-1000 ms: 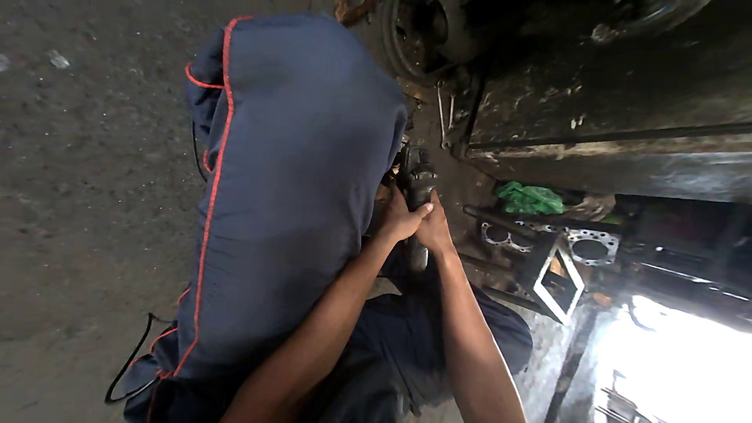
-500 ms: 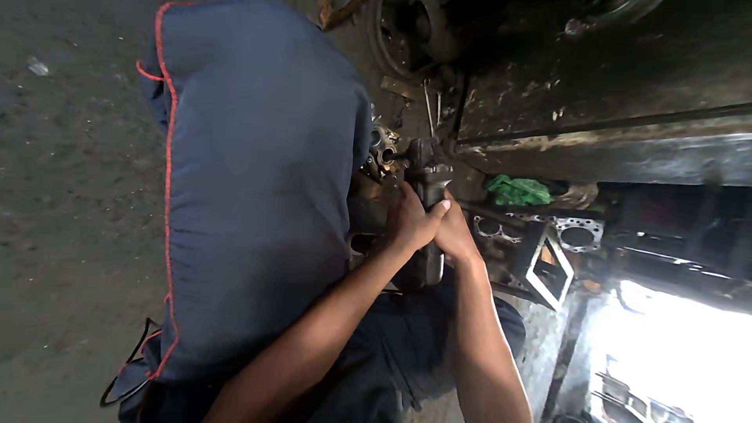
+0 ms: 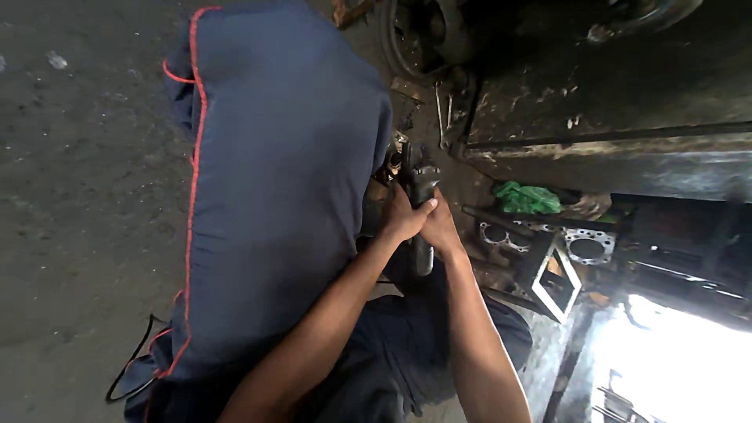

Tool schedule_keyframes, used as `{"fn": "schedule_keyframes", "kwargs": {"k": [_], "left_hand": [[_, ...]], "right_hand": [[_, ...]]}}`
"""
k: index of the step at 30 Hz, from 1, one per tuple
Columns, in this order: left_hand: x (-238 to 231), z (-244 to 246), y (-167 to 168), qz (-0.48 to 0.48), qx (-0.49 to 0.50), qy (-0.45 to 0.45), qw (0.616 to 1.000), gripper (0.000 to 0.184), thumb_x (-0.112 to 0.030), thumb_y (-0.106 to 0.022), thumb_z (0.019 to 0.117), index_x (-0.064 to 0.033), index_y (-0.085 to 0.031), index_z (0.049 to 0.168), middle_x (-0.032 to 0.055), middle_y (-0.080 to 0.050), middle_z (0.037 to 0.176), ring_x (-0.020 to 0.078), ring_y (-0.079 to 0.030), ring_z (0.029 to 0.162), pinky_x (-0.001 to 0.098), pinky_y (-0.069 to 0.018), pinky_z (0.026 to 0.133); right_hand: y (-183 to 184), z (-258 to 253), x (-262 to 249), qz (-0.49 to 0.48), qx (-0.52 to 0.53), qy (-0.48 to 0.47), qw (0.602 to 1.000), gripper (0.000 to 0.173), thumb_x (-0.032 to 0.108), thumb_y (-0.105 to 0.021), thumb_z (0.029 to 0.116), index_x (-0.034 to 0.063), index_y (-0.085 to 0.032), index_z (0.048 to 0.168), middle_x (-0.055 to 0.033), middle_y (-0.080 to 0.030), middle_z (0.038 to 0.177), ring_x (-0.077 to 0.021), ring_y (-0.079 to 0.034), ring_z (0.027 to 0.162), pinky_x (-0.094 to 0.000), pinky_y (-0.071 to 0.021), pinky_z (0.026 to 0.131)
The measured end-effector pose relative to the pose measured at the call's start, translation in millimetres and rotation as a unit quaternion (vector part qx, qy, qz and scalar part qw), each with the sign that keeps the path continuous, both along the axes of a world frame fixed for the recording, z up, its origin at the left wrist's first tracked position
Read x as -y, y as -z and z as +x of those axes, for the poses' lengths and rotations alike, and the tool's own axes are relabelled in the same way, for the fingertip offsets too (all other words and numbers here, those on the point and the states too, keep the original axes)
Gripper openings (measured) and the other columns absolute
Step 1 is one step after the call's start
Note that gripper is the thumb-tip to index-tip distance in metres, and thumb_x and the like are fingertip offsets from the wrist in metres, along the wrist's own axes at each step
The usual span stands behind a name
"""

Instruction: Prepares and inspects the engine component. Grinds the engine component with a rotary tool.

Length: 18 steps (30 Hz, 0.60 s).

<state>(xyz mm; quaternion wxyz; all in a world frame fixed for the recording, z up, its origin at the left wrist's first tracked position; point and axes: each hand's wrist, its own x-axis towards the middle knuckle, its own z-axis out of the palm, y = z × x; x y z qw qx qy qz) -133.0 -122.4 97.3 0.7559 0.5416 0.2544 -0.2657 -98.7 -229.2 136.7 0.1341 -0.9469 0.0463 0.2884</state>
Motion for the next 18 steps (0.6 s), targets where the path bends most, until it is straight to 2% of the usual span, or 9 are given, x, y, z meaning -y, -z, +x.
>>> {"fn": "schedule_keyframes", "kwargs": {"k": [3, 6, 10, 13, 16, 18], "left_hand": [[1.9, 0.2, 5.6, -0.012, 0.004, -0.007, 1.000, 0.101, -0.042, -0.074, 0.0953, -0.0025, -0.011, 0.164, 0.0255, -0.045, 0.154, 0.0341, -0.047, 0.142, 0.0510, -0.0402, 0.117], [3.9, -1.3, 6.3, -0.008, -0.002, 0.004, 1.000, 0.104, -0.043, -0.074, 0.0949, -0.0027, -0.008, 0.164, 0.0263, -0.047, 0.152, 0.0350, -0.050, 0.140, 0.0517, -0.0417, 0.116], [-1.1, -2.1, -13.9, 0.019, -0.014, 0.037, 0.999, 0.100, -0.047, -0.072, 0.0950, -0.0034, -0.013, 0.163, 0.0256, -0.061, 0.135, 0.0368, -0.060, 0.127, 0.0550, -0.0487, 0.107], [-4.5, -3.3, -30.8, 0.039, -0.009, 0.051, 0.998, 0.097, -0.049, -0.071, 0.0947, -0.0031, -0.018, 0.161, 0.0240, -0.066, 0.123, 0.0363, -0.065, 0.119, 0.0549, -0.0517, 0.102], [-8.1, -5.7, -42.5, 0.039, 0.001, 0.050, 0.998, 0.099, -0.050, -0.072, 0.0942, -0.0028, -0.016, 0.161, 0.0228, -0.068, 0.118, 0.0352, -0.066, 0.115, 0.0543, -0.0532, 0.100], [-10.9, -7.2, -47.8, 0.037, 0.008, 0.049, 0.998, 0.100, -0.049, -0.072, 0.0939, -0.0029, -0.016, 0.162, 0.0229, -0.068, 0.119, 0.0355, -0.067, 0.115, 0.0547, -0.0534, 0.099]], "right_hand": [[4.6, 1.0, 0.6, -0.018, -0.002, -0.006, 1.000, 0.067, 0.025, -0.065, 0.0974, 0.0056, -0.036, 0.155, -0.0193, -0.067, 0.125, -0.0286, -0.066, 0.117, -0.0514, -0.0521, 0.102], [6.9, -3.4, 2.9, -0.012, 0.005, -0.001, 1.000, 0.071, 0.023, -0.065, 0.0980, 0.0017, -0.032, 0.157, -0.0210, -0.064, 0.131, -0.0287, -0.064, 0.122, -0.0488, -0.0494, 0.107], [-6.4, -8.1, 4.7, 0.044, 0.013, 0.007, 0.999, 0.070, 0.020, -0.069, 0.0931, 0.0025, -0.039, 0.153, -0.0166, -0.067, 0.126, -0.0210, -0.066, 0.115, -0.0425, -0.0525, 0.103], [-21.1, -9.9, 4.6, 0.061, 0.014, 0.013, 0.998, 0.063, 0.021, -0.068, 0.0925, 0.0064, -0.045, 0.149, -0.0124, -0.069, 0.120, -0.0173, -0.068, 0.109, -0.0419, -0.0556, 0.098], [-33.8, -12.2, 2.1, 0.068, 0.017, 0.029, 0.997, 0.059, 0.021, -0.069, 0.0914, 0.0100, -0.049, 0.146, -0.0093, -0.070, 0.117, -0.0152, -0.068, 0.106, -0.0405, -0.0573, 0.094], [-39.0, -13.7, 1.0, 0.076, 0.014, 0.043, 0.996, 0.060, 0.020, -0.069, 0.0920, 0.0091, -0.048, 0.147, -0.0095, -0.069, 0.118, -0.0148, -0.068, 0.107, -0.0394, -0.0575, 0.095]]}}
